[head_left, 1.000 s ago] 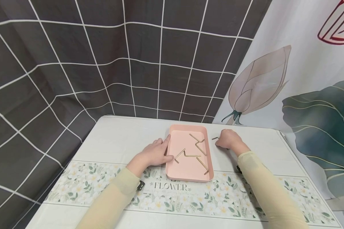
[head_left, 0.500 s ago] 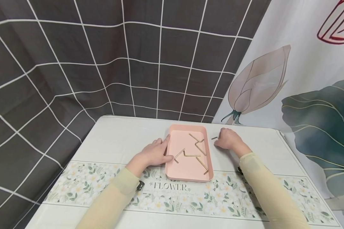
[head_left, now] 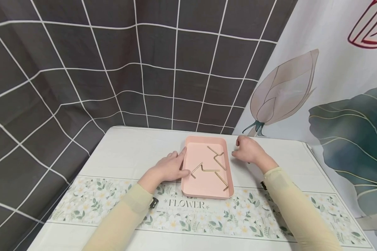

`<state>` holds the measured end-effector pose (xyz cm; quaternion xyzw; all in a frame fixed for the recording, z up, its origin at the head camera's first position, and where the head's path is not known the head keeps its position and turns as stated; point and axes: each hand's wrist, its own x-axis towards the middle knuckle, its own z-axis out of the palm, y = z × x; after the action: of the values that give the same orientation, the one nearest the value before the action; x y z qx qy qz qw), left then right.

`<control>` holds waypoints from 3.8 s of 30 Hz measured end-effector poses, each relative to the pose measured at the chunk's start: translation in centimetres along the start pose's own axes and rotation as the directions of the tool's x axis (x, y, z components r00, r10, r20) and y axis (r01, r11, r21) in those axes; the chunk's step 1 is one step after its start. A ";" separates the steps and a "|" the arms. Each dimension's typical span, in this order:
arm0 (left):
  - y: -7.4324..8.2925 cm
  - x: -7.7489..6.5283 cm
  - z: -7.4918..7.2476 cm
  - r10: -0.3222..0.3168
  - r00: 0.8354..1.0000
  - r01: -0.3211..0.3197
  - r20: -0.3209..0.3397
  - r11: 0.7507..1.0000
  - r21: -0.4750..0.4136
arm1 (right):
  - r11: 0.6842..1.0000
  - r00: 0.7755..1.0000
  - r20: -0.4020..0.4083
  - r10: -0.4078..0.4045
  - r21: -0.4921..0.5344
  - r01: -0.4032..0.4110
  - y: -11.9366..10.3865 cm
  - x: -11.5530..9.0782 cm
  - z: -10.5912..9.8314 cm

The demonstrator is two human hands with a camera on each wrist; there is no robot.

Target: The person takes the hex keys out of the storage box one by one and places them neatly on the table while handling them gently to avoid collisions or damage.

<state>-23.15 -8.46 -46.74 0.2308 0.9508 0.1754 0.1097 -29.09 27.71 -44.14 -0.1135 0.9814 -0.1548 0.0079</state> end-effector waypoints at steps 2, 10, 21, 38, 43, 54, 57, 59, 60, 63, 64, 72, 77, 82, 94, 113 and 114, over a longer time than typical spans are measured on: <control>0.1 -0.1 -0.1 -0.002 1.000 0.002 0.001 1.000 -0.002 | 1.000 1.000 -0.009 -0.027 -0.002 0.027 -0.7 -0.1 -0.2; 0.1 -0.1 -0.1 -0.002 1.000 0.002 0.000 1.000 0.011 | 0.992 0.992 -0.031 -0.125 -0.007 0.125 -3.2 -0.5 -0.2; 0.0 -0.1 -0.2 0.003 1.000 -0.003 -0.004 1.000 0.011 | 0.967 0.966 -0.049 -0.255 -0.025 0.254 -5.6 -0.8 0.4; 0.1 -0.2 -0.3 0.011 1.000 -0.010 -0.007 1.000 0.019 | 0.940 0.940 0.007 -0.341 -0.021 0.341 -8.2 -0.8 2.1; 0.2 -0.2 -0.4 0.009 1.000 -0.009 -0.010 1.000 0.022 | 0.924 0.924 0.011 -0.381 -0.003 0.381 -8.8 -1.0 2.6; 0.4 -0.3 -0.5 0.011 1.000 -0.011 -0.008 1.000 0.027 | 0.911 0.909 0.048 -0.413 0.014 0.413 -9.7 -1.4 3.4; 0.4 -0.4 -0.5 0.009 1.000 -0.009 -0.006 1.000 0.029 | 0.911 0.910 0.056 -0.412 0.013 0.412 -9.7 -1.6 3.6; 0.4 -0.4 -0.5 0.009 1.000 -0.009 -0.004 0.999 0.032 | 0.909 0.907 0.060 -0.416 0.010 0.417 -9.7 -1.6 3.8; 0.4 -0.4 -0.5 0.009 1.000 -0.009 -0.003 1.000 0.030 | 0.908 0.906 0.061 -0.419 0.007 0.420 -9.6 -1.7 3.9; 0.4 -0.4 -0.5 0.009 1.000 -0.009 -0.005 0.999 0.032 | 0.902 0.900 0.067 -0.431 0.000 0.432 -9.6 -1.7 4.1; 0.4 -0.4 -0.6 0.009 1.000 -0.008 -0.005 0.999 0.032 | 0.900 0.898 0.070 -0.435 -0.001 0.436 -9.5 -1.7 4.2; 0.4 -0.5 -0.6 0.006 1.000 -0.006 -0.004 1.000 0.029 | 0.901 0.897 0.106 -0.428 -0.024 0.433 -9.5 -1.9 4.7; 0.4 -0.4 -0.6 0.004 1.000 -0.004 -0.004 1.000 0.025 | 0.905 0.900 0.129 -0.416 -0.038 0.424 -9.6 -2.0 4.9; 0.4 -0.4 -0.6 0.002 1.000 -0.002 -0.002 1.000 0.027 | 0.898 0.895 0.134 -0.426 -0.054 0.436 -9.7 -2.1 5.1; 0.5 -0.4 -0.7 0.001 1.000 -0.001 -0.002 1.000 0.031 | 0.882 0.880 0.141 -0.454 -0.068 0.466 -9.7 -2.1 5.6; 0.4 -0.4 -0.4 0.000 1.000 0.000 -0.002 1.000 0.013 | 0.892 0.889 0.186 -0.419 -0.100 0.441 -10.2 -2.3 5.8; 0.3 -0.3 -0.4 0.000 1.000 0.000 -0.002 1.000 0.011 | 0.891 0.888 0.186 -0.420 -0.103 0.443 -10.2 -2.3 5.8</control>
<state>-22.83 -8.47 -46.23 0.2310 0.9519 0.1703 0.1074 -24.33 16.99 -46.63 -0.3415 0.9361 -0.0729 0.0430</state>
